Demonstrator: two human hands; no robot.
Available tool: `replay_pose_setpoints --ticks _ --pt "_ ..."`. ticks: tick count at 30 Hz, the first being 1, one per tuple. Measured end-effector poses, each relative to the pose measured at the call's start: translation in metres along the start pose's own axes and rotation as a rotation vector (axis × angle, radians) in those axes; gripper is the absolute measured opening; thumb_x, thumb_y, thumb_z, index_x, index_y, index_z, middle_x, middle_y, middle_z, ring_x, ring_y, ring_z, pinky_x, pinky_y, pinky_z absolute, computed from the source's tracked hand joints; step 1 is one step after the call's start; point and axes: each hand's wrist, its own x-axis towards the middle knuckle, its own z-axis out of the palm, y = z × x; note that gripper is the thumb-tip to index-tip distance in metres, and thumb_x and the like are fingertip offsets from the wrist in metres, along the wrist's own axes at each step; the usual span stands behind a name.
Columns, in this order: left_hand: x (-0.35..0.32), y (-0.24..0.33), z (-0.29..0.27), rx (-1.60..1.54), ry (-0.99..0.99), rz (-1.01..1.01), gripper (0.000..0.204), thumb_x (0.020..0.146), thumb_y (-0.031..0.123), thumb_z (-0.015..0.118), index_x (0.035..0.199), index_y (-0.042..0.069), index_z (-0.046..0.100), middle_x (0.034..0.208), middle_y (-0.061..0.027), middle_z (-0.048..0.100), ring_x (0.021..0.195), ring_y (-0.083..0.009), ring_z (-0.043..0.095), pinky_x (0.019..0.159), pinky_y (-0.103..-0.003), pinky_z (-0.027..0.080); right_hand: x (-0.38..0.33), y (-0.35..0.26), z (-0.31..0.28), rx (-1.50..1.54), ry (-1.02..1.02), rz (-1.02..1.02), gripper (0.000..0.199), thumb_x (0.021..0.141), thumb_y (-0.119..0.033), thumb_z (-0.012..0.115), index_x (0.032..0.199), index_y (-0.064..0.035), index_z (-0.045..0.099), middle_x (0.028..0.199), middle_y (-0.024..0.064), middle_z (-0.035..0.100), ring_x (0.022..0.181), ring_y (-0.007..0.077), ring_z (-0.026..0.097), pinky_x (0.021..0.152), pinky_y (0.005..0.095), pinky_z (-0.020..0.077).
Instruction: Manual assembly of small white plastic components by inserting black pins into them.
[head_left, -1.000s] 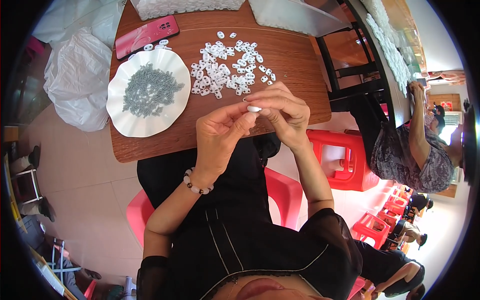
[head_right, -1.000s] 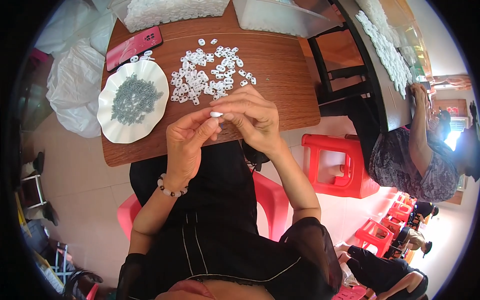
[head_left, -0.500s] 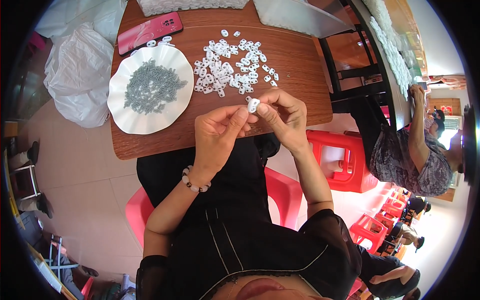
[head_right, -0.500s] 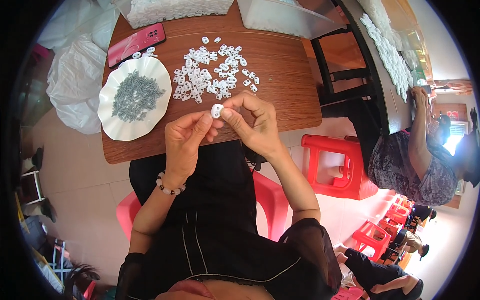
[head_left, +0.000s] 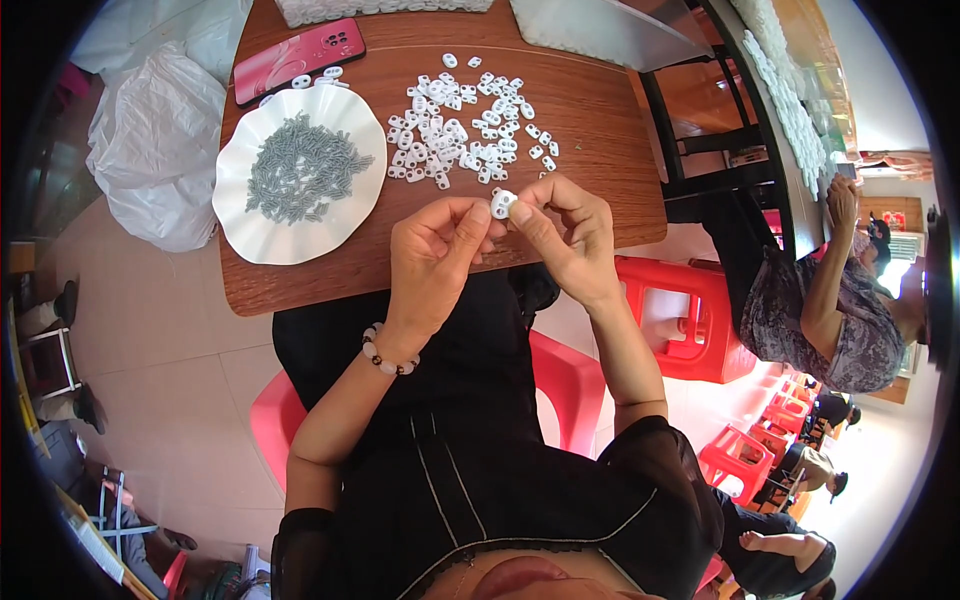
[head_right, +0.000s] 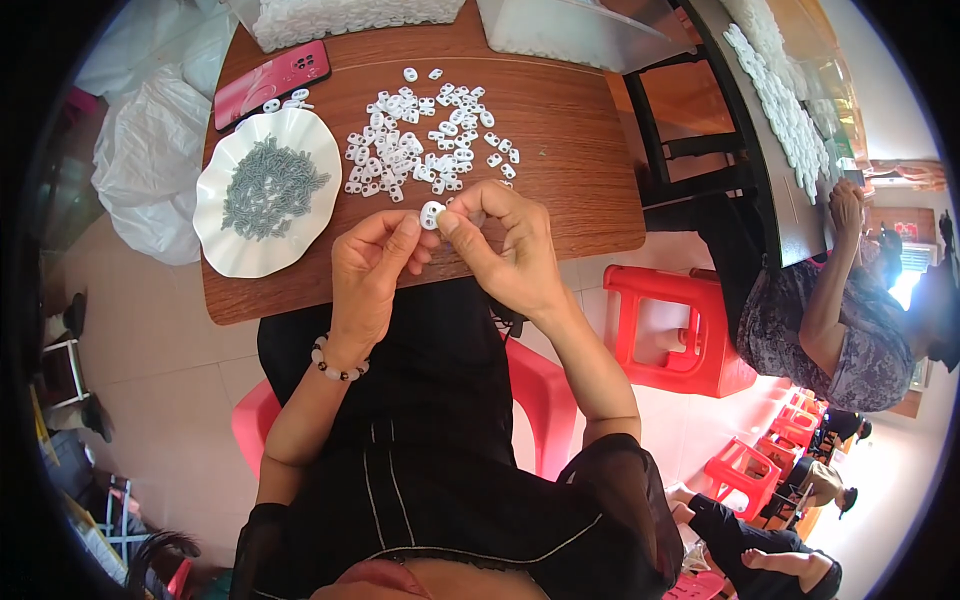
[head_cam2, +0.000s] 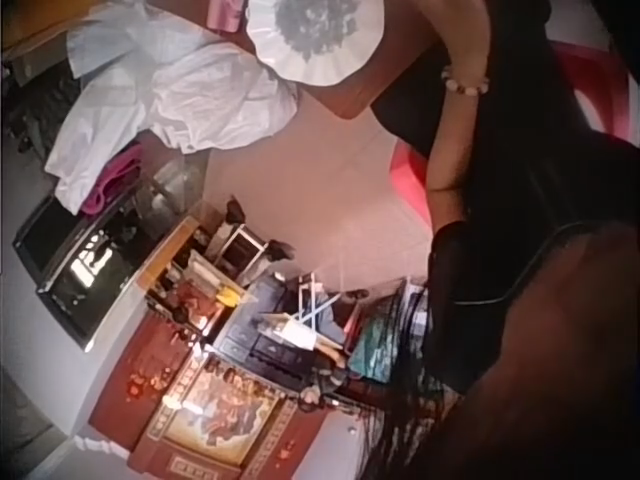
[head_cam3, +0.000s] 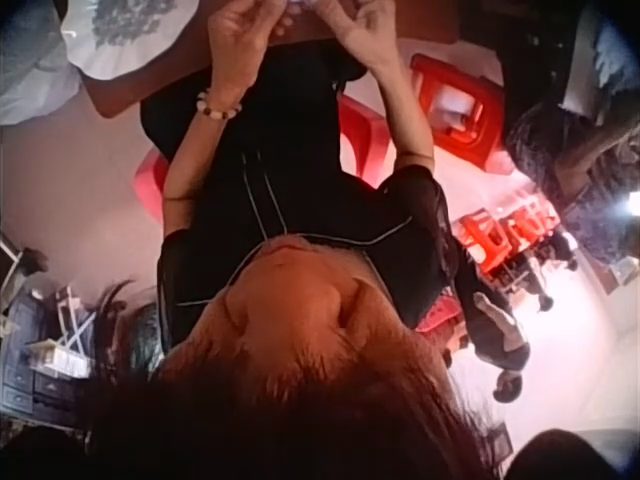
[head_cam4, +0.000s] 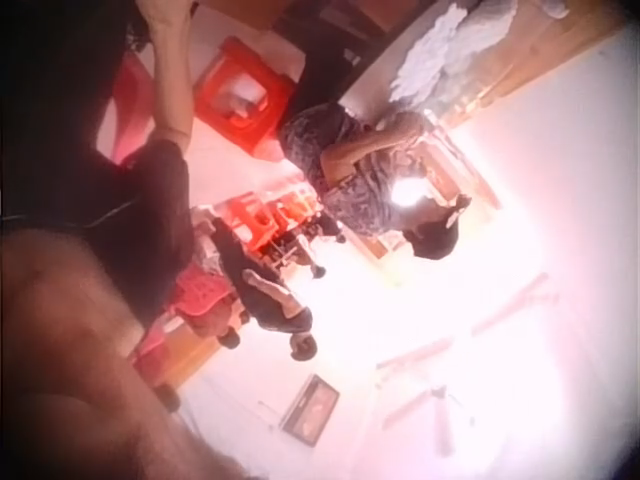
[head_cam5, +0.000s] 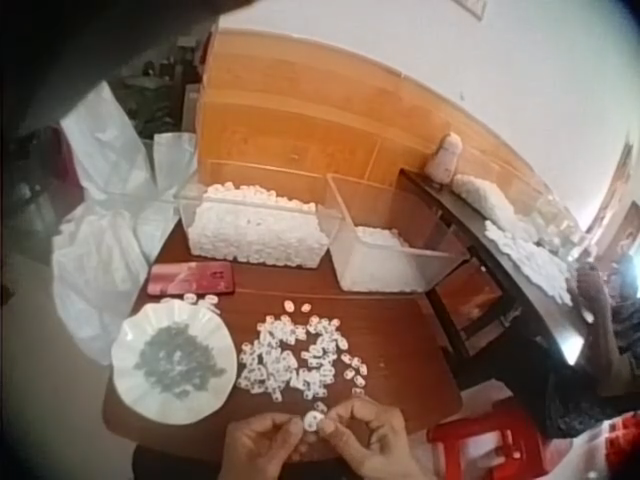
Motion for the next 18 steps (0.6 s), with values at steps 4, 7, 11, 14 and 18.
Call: replay_pose_setpoints --ticks 4,7,11,14,18 --pt "0.0 0.003 0.001 0.056 -0.005 -0.017 0.021 0.094 0.019 0.058 0.087 0.0 0.063 0.07 0.0014 0.06 0.061 -0.0017 0.05 0.053 -0.017 0.04 0.0 0.001 -0.002 -0.024 -0.063 -0.035 0.01 0.085 -0.007 0.063 0.079 0.0014 0.059 0.071 0.004 0.058 0.067 0.0093 0.052 0.062 0.0252 0.0423" --pt "0.002 0.002 -0.003 0.275 -0.101 0.07 0.023 0.094 0.017 0.056 0.08 0.0 0.059 0.061 0.0041 0.051 0.056 -0.001 0.041 0.048 -0.02 0.032 -0.001 -0.009 -0.004 -0.122 -0.189 -0.072 0.01 0.089 -0.006 0.059 0.082 0.0014 0.056 0.077 0.0007 0.058 0.074 0.0056 0.051 0.068 0.0208 0.0419" --pt "0.002 0.003 -0.003 0.397 -0.104 0.207 0.024 0.094 0.013 0.055 0.074 -0.001 0.055 0.055 0.0019 0.043 0.052 -0.0031 0.035 0.045 -0.024 0.026 -0.003 -0.01 -0.002 -0.021 -0.2 0.004 0.009 0.088 -0.005 0.058 0.083 0.0007 0.056 0.077 -0.0005 0.056 0.074 0.005 0.05 0.067 0.0202 0.0404" --pt "0.0 0.0 0.002 0.435 -0.03 0.289 0.025 0.093 0.013 0.055 0.073 -0.001 0.054 0.054 0.0007 0.043 0.051 -0.0045 0.035 0.044 -0.025 0.027 0.0 -0.015 0.0 0.028 -0.214 0.022 0.009 0.089 -0.005 0.057 0.083 0.0006 0.056 0.077 -0.0014 0.055 0.073 0.0046 0.048 0.066 0.02 0.0394" --pt "0.0 -0.002 0.001 0.447 0.037 0.361 0.025 0.094 0.015 0.054 0.075 -0.002 0.056 0.055 -0.0005 0.046 0.051 -0.0063 0.039 0.045 -0.026 0.031 0.0 -0.017 0.002 0.043 -0.202 0.012 0.009 0.088 -0.007 0.059 0.085 0.002 0.058 0.08 0.0049 0.059 0.077 0.0109 0.058 0.068 0.0254 0.0466"
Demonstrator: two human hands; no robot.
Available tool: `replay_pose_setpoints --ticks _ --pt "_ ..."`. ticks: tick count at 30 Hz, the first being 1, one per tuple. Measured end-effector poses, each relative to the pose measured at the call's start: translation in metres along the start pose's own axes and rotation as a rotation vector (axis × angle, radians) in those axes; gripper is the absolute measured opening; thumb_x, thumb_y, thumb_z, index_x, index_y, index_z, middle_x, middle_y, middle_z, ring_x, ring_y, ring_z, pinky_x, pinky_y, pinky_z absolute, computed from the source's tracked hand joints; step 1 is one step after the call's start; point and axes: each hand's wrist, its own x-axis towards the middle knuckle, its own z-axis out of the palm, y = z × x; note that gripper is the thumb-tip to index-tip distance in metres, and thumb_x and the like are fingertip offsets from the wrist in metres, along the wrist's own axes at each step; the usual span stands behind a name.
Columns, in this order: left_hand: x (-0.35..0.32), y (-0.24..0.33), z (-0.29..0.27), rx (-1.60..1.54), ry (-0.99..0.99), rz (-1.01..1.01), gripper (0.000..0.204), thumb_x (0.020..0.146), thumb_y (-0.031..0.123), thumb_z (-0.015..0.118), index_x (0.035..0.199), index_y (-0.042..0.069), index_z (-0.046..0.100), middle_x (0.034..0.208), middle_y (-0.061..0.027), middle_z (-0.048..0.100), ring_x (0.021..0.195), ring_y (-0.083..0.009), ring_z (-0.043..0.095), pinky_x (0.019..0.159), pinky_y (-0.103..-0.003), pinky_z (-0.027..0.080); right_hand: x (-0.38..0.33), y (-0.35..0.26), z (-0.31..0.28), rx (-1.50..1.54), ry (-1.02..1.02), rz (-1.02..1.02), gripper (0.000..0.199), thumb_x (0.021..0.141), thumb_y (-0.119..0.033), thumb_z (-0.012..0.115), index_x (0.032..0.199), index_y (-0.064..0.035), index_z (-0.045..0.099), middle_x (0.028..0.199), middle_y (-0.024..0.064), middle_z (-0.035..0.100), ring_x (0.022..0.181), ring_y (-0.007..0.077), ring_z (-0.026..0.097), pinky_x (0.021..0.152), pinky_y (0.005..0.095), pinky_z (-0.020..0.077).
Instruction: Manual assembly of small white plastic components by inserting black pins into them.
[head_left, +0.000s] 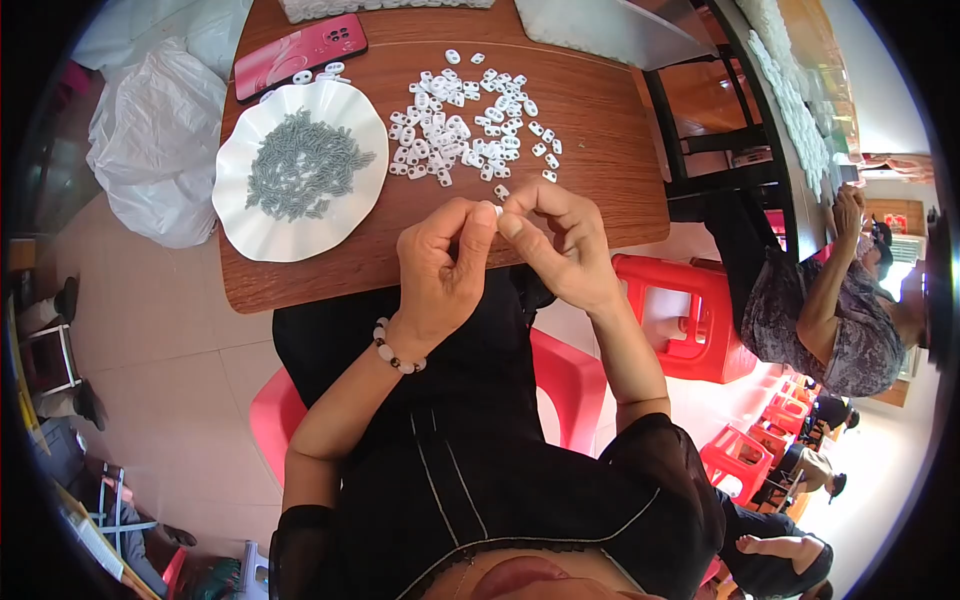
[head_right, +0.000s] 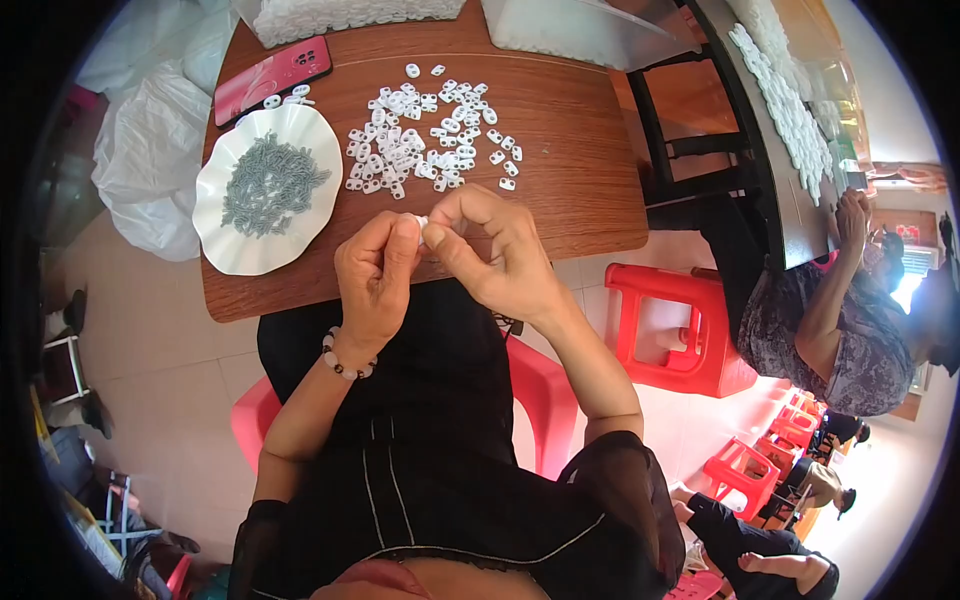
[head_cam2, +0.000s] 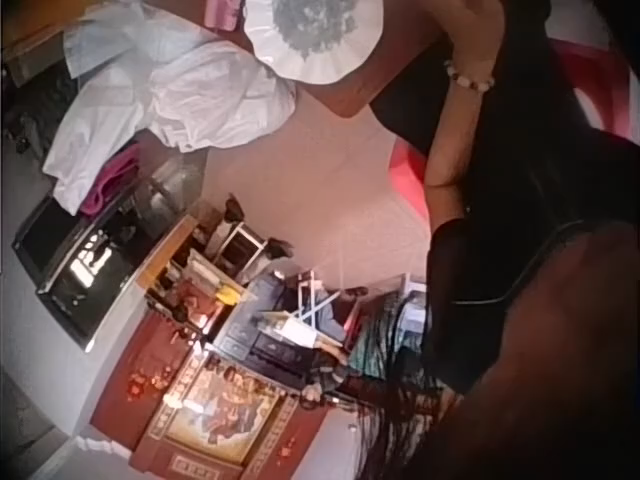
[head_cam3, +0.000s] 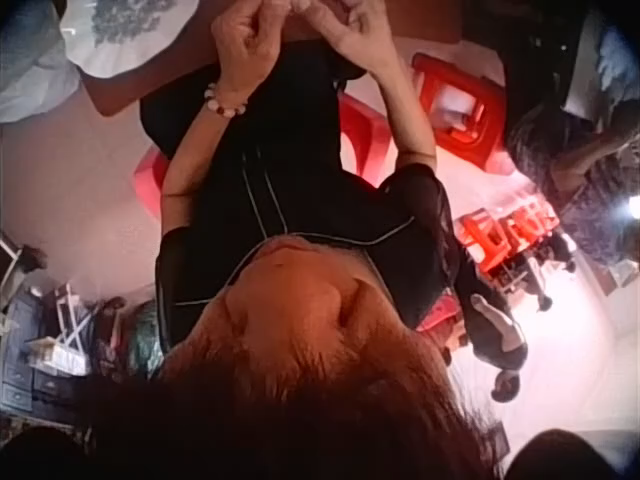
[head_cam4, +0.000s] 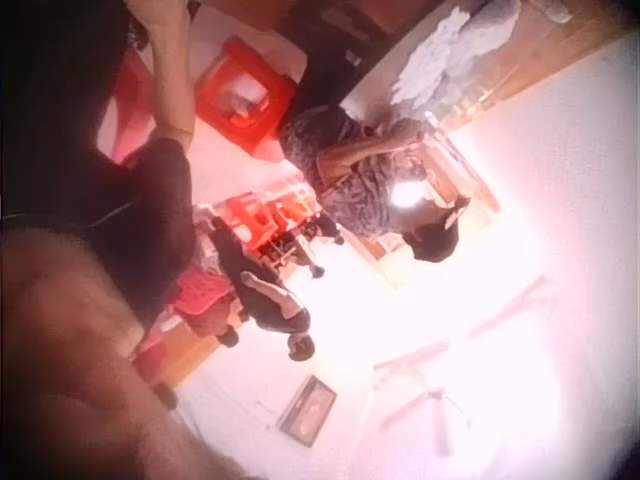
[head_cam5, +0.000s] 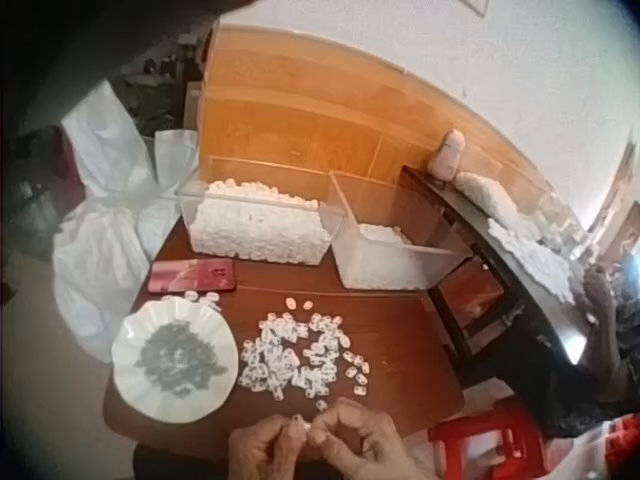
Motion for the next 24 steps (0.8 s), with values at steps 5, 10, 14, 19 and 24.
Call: replay_pose_setpoints --ticks 5,10,14,19,24 --pt "0.003 0.005 -0.008 -0.062 -0.026 -0.075 0.025 0.095 0.016 0.054 0.078 -0.002 0.059 0.059 -0.0027 0.053 0.054 -0.0066 0.044 0.049 -0.024 0.036 -0.001 0.011 0.007 0.188 0.057 -0.023 0.005 0.089 -0.005 0.059 0.091 0.0007 0.059 0.083 -0.0007 0.057 0.076 0.0053 0.052 0.068 0.0208 0.0418" --pt "0.0 0.002 -0.006 -0.078 -0.039 -0.056 0.025 0.095 0.017 0.054 0.079 -0.003 0.059 0.06 -0.0028 0.054 0.055 -0.0064 0.045 0.049 -0.024 0.036 0.002 0.01 0.007 0.234 0.039 -0.058 0.015 0.087 -0.009 0.065 0.097 0.0009 0.06 0.085 0.0029 0.061 0.077 0.008 0.059 0.07 0.0214 0.0472" --pt "-0.002 0.004 -0.005 -0.055 -0.043 -0.021 0.023 0.094 0.014 0.054 0.079 -0.003 0.058 0.059 -0.0023 0.051 0.053 -0.0064 0.043 0.048 -0.024 0.034 0.002 0.004 0.004 0.154 0.028 -0.108 0.013 0.087 -0.008 0.065 0.095 0.0006 0.06 0.083 0.0022 0.061 0.079 0.008 0.06 0.07 0.0204 0.0471" --pt "-0.001 -0.001 -0.006 0.024 -0.052 0.056 0.022 0.094 0.012 0.054 0.077 -0.002 0.055 0.058 -0.0028 0.049 0.051 -0.0069 0.041 0.046 -0.025 0.033 0.003 0.003 0.004 0.229 -0.011 0.133 0.015 0.093 -0.014 0.06 0.087 0.0001 0.057 0.08 -0.0016 0.055 0.075 0.0033 0.05 0.066 0.0192 0.0419" --pt "-0.002 -0.004 -0.006 -0.007 -0.051 -0.033 0.023 0.094 0.013 0.054 0.077 -0.002 0.055 0.057 -0.004 0.049 0.05 -0.0083 0.041 0.046 -0.026 0.033 0.002 0.01 0.008 0.083 -0.004 0.166 0.02 0.094 -0.016 0.057 0.084 0.0015 0.057 0.07 0.0004 0.057 0.066 0.005 0.052 0.059 0.0211 0.0432"
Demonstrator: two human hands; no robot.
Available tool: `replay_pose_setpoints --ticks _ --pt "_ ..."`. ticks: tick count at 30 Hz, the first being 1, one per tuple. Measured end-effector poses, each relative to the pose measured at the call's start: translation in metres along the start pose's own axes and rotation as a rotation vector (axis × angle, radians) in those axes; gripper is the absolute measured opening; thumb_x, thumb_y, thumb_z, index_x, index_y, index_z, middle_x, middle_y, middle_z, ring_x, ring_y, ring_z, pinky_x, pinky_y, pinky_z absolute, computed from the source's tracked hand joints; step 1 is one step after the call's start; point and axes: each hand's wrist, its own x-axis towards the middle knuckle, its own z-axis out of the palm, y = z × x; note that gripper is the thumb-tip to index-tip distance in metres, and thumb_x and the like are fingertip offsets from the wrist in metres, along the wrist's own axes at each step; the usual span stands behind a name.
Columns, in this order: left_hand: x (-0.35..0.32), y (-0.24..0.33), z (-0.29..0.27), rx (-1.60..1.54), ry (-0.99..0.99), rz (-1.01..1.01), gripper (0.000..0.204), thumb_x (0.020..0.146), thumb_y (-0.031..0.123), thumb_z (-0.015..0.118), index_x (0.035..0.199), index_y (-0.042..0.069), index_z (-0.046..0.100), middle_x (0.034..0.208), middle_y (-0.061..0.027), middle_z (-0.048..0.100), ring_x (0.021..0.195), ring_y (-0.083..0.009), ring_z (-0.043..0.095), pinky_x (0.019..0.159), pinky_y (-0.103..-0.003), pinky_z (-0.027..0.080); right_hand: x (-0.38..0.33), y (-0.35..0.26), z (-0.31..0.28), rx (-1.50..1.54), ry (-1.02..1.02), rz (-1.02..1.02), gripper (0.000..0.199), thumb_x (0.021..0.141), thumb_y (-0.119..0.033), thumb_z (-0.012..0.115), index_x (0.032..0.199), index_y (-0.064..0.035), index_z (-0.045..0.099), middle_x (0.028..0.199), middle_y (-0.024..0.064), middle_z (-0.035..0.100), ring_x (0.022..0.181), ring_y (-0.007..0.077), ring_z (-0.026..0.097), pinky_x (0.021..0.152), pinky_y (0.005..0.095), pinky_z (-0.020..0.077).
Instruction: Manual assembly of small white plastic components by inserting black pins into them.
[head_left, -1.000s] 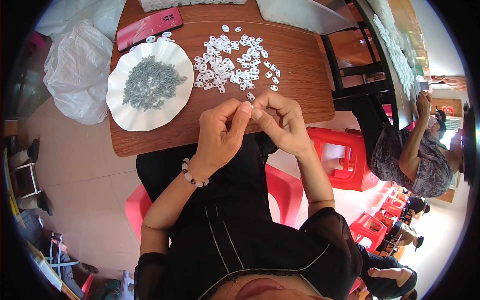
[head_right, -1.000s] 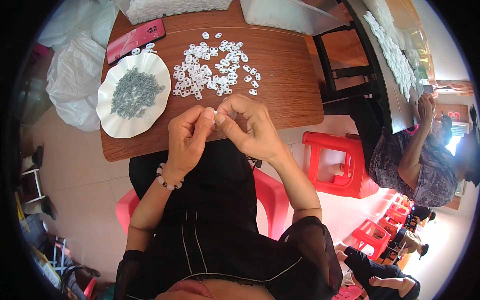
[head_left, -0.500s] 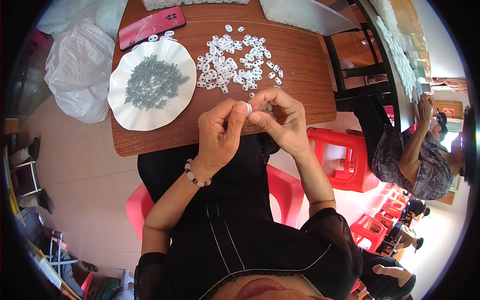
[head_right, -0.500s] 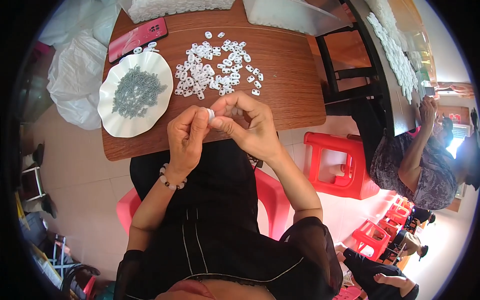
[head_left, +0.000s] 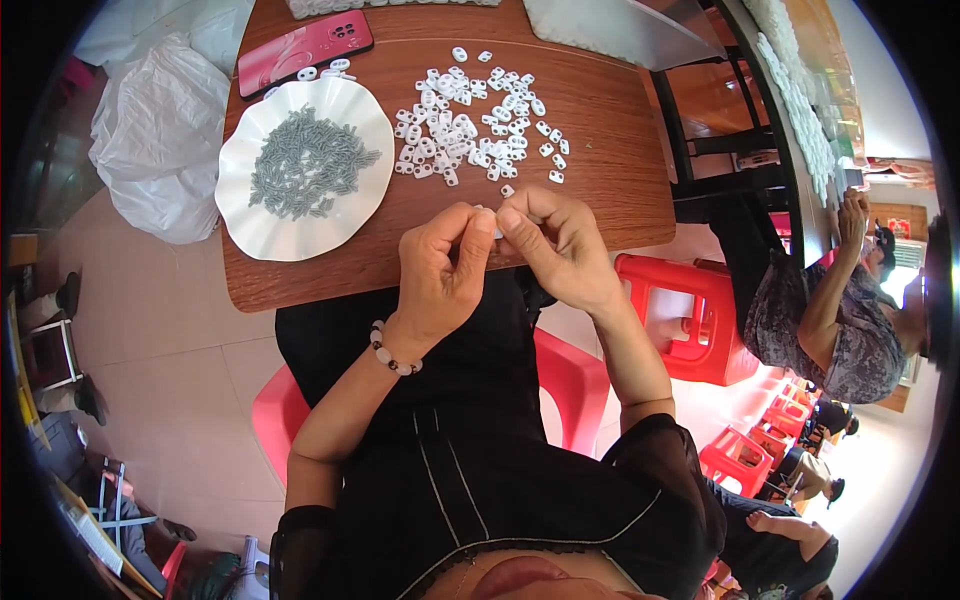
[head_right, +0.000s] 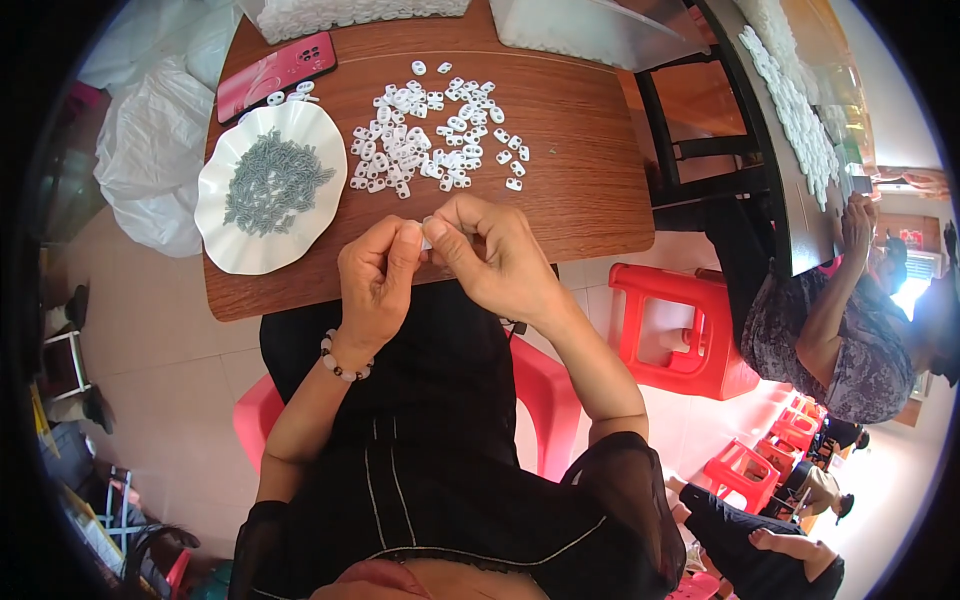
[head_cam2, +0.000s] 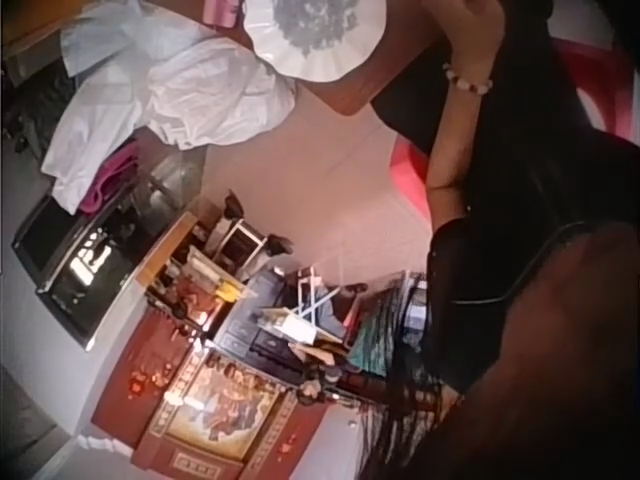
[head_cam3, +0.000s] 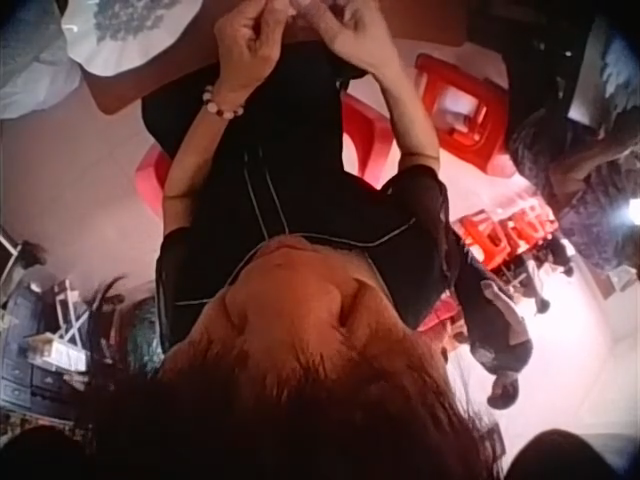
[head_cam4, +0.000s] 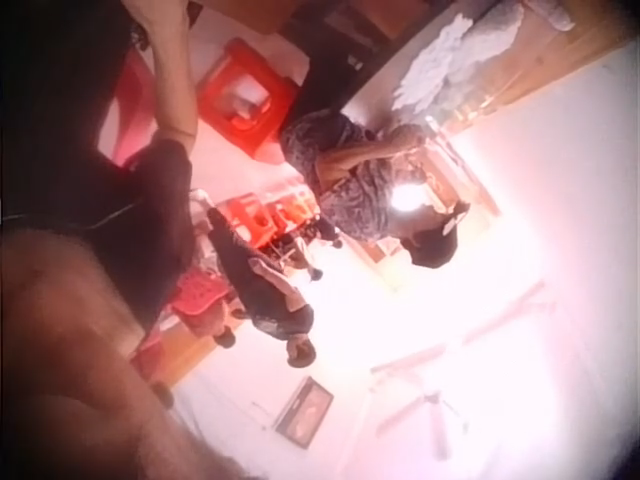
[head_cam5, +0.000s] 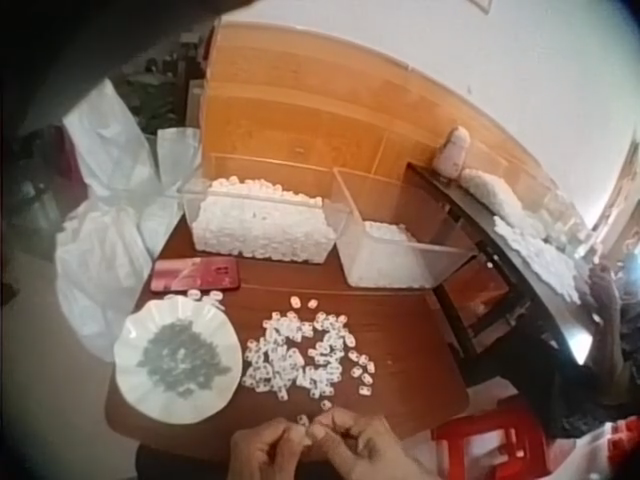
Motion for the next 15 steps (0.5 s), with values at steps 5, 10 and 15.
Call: replay_pose_setpoints --ticks 5,10,15 --pt "0.0 0.005 -0.002 0.001 -0.013 -0.034 0.028 0.097 0.017 0.049 0.078 -0.001 0.057 0.061 0.0013 0.051 0.057 -0.0034 0.041 0.05 -0.021 0.034 -0.004 0.005 0.001 -0.125 -0.032 -0.048 0.024 0.093 -0.018 0.057 0.079 0.0014 0.06 0.061 0.0027 0.057 0.057 0.0057 0.05 0.051 0.0238 0.0396" --pt "-0.002 0.006 -0.01 -0.074 -0.084 -0.094 0.029 0.098 0.018 0.048 0.077 -0.001 0.057 0.062 0.0034 0.048 0.056 -0.0017 0.038 0.048 -0.02 0.03 -0.006 0.003 0.008 0.015 -0.074 0.022 0.025 0.092 -0.014 0.055 0.071 -0.0012 0.056 0.06 0.0002 0.055 0.056 0.0042 0.046 0.049 0.0221 0.0355" --pt "-0.007 0.008 -0.012 -0.243 -0.187 -0.301 0.033 0.097 0.021 0.05 0.073 0.0 0.054 0.061 0.0029 0.048 0.054 -0.0028 0.041 0.049 -0.019 0.033 -0.012 0.011 0.008 0.202 -0.086 0.01 0.024 0.092 -0.01 0.051 0.07 -0.0022 0.055 0.059 -0.0013 0.053 0.054 0.0036 0.043 0.048 0.0211 0.0321"
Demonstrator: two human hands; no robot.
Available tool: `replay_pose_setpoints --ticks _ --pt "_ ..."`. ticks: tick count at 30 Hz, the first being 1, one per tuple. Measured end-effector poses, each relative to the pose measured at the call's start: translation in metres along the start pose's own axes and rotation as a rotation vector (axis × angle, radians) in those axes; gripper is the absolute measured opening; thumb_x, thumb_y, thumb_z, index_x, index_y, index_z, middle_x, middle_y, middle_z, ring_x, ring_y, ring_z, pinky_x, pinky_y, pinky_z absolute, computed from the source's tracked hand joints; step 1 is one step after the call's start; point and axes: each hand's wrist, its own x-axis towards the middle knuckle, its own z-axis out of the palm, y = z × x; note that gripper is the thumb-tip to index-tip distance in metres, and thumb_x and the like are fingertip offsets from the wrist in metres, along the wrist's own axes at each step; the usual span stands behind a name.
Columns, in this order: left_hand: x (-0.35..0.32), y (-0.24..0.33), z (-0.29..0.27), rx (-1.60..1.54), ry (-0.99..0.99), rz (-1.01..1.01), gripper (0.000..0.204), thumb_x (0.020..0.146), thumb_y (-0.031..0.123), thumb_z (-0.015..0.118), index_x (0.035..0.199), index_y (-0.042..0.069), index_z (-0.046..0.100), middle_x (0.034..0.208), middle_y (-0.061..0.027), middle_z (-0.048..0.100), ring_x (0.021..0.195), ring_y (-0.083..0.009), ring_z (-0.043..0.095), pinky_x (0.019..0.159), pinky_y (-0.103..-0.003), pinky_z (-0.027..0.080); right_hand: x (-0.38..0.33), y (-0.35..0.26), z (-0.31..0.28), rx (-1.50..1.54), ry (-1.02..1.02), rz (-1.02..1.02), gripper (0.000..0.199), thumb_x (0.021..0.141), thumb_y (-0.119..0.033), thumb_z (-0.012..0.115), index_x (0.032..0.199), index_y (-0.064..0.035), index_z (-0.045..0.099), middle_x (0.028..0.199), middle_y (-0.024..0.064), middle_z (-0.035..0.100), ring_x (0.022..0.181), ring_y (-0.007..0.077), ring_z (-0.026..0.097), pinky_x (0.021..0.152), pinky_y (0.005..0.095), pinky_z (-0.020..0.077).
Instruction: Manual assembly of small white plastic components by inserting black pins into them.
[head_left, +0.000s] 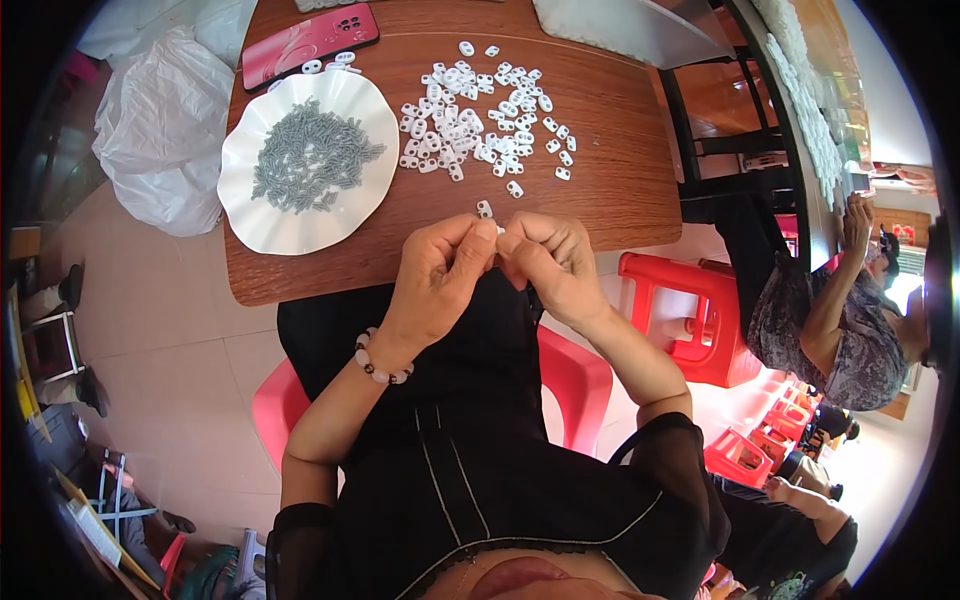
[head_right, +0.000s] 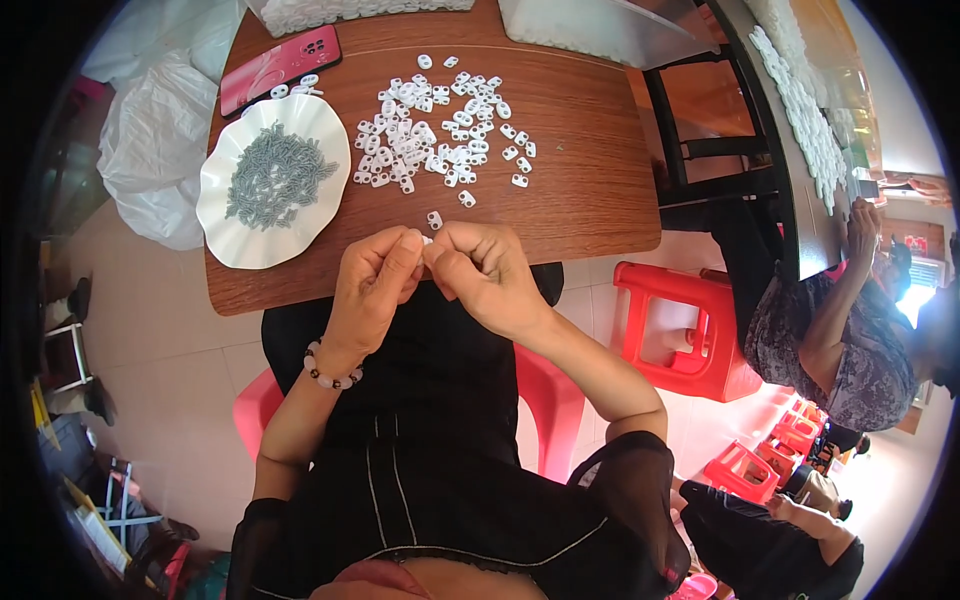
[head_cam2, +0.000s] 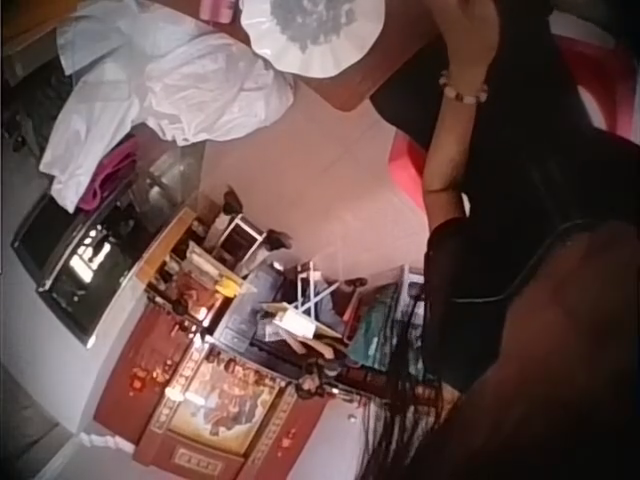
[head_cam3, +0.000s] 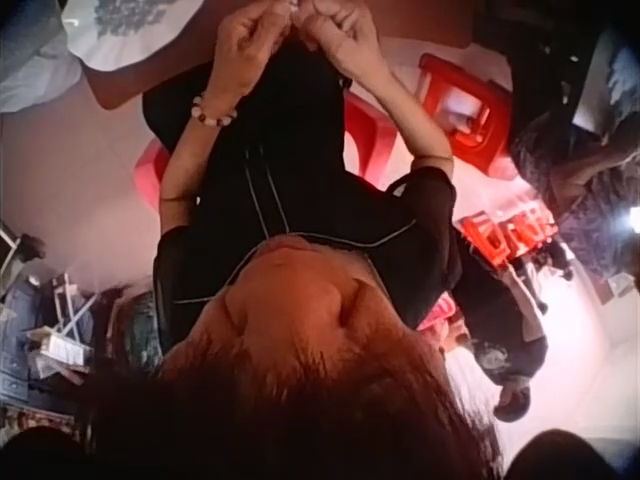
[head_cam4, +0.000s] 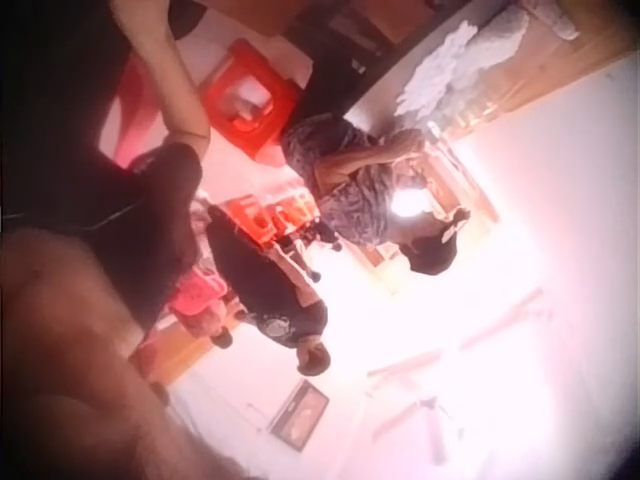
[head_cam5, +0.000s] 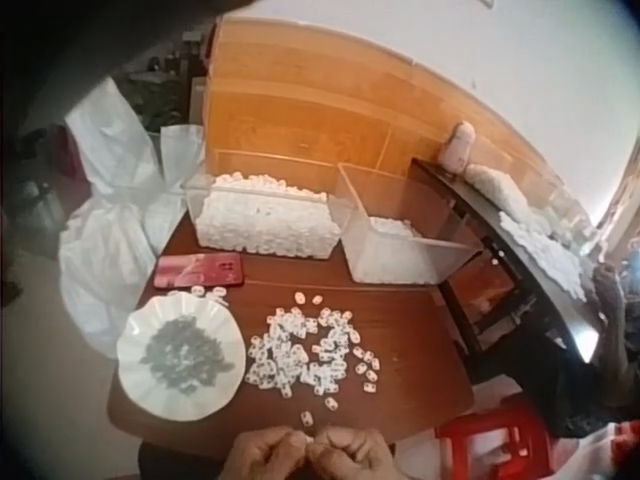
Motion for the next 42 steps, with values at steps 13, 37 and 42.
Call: replay_pose_setpoints --ticks 13,37,42 --pt "-0.007 0.016 -0.005 -0.679 -0.118 -0.611 0.034 0.094 0.027 0.053 0.066 0.011 0.045 0.054 0.01 0.028 0.043 -0.0008 0.023 0.04 -0.019 0.015 0.0 -0.015 -0.015 -0.528 -0.009 -0.484 0.019 0.07 -0.003 0.076 0.085 -0.0056 0.065 0.079 0.0017 0.061 0.074 0.0167 0.053 0.06 0.0265 0.0445" --pt "-0.023 0.009 -0.014 -1.067 -0.238 -0.876 0.029 0.094 0.024 0.051 0.068 0.012 0.045 0.051 0.012 0.028 0.04 0.0 0.024 0.039 -0.018 0.018 0.007 -0.001 -0.022 -0.628 -0.002 -0.504 0.006 0.086 -0.001 0.057 0.084 -0.0012 0.052 0.081 0.0077 0.053 0.071 0.0194 0.052 0.063 0.0284 0.0423" --pt "-0.027 0.028 -0.004 -0.688 -0.032 -0.595 0.033 0.097 0.03 0.05 0.072 0.008 0.049 0.053 0.0106 0.028 0.044 0.0002 0.022 0.042 -0.018 0.017 -0.003 -0.006 -0.018 -0.566 -0.025 -0.284 0.014 0.082 -0.006 0.068 0.091 -0.0016 0.058 0.08 0.0087 0.056 0.077 0.0235 0.055 0.066 0.0311 0.0452"
